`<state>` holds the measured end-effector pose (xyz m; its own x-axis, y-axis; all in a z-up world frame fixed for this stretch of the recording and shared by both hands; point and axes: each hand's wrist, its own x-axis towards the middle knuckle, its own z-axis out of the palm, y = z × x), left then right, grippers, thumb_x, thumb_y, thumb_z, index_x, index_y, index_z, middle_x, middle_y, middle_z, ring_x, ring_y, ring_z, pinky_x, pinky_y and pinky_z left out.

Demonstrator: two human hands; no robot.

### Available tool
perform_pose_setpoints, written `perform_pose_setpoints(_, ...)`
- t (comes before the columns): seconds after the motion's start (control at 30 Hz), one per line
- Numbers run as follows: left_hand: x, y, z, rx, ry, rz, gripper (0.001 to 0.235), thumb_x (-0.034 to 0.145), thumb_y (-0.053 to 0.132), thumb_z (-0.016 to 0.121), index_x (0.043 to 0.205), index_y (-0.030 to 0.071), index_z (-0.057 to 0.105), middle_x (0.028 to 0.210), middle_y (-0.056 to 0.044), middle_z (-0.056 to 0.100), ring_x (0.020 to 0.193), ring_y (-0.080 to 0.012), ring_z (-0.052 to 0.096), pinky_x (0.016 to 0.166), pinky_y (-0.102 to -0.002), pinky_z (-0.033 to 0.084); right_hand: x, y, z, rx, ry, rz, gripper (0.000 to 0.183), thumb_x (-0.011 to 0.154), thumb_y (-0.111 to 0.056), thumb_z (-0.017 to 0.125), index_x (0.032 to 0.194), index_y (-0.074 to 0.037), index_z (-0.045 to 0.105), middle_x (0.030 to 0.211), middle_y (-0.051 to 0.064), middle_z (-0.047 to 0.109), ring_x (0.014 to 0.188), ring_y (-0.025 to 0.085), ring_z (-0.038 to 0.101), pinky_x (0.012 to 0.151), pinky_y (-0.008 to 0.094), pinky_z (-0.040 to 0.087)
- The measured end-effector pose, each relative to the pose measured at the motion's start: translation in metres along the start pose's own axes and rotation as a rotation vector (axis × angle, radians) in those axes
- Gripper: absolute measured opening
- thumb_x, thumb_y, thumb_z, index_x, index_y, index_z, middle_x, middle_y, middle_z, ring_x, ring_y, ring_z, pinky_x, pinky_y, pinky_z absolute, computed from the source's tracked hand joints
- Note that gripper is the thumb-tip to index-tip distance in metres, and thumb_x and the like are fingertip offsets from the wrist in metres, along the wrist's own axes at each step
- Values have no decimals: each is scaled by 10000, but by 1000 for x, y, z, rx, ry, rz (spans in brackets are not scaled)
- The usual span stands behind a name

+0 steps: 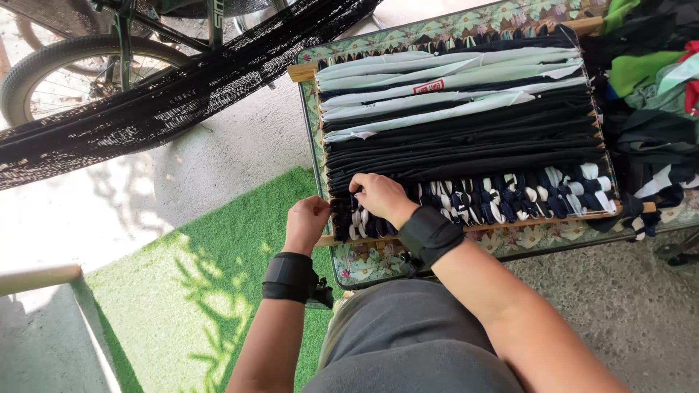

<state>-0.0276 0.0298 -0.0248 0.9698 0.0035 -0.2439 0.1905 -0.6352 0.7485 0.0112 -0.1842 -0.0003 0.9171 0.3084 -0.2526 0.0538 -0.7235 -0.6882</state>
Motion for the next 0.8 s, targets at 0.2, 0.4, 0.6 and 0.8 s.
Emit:
perform_pose_setpoints(0.2,7,2,7,-49,88,25,153,831,137,731,934,26,757,831,-103,772,760,-196,755,727,-315,583,-17,-4,-24,36,-64,25,172,880,-182,628,1001,-145,744,863,50,740,853,264,713,755,415,546)
perform_pose_setpoints(0.4,10,-2,7,86,65,-54,159,797,134,727,908,38,788,817,-107,765,741,-242,744,728,-350,584,-33,-7,-32,-2,-45,-44,158,881,-179,625,973,-162,752,877,43,729,859,274,711,767,422,548)
perform_pose_setpoints(0.6,6,-6,11,173,39,-60,139,780,136,769,855,19,777,789,-126,755,748,-271,732,735,-360,570,-34,-5,-18,-62,-31,-159,196,879,-181,614,1002,-197,765,957,64,719,947,297,690,814,432,541)
perform_pose_setpoints(0.8,10,-22,22,-106,60,32,170,759,95,772,917,37,749,819,-76,766,749,-179,750,711,-318,588,-22,-9,-1,-43,-2,-117,240,893,-223,618,1095,-182,739,1020,84,741,1001,314,697,853,443,542)
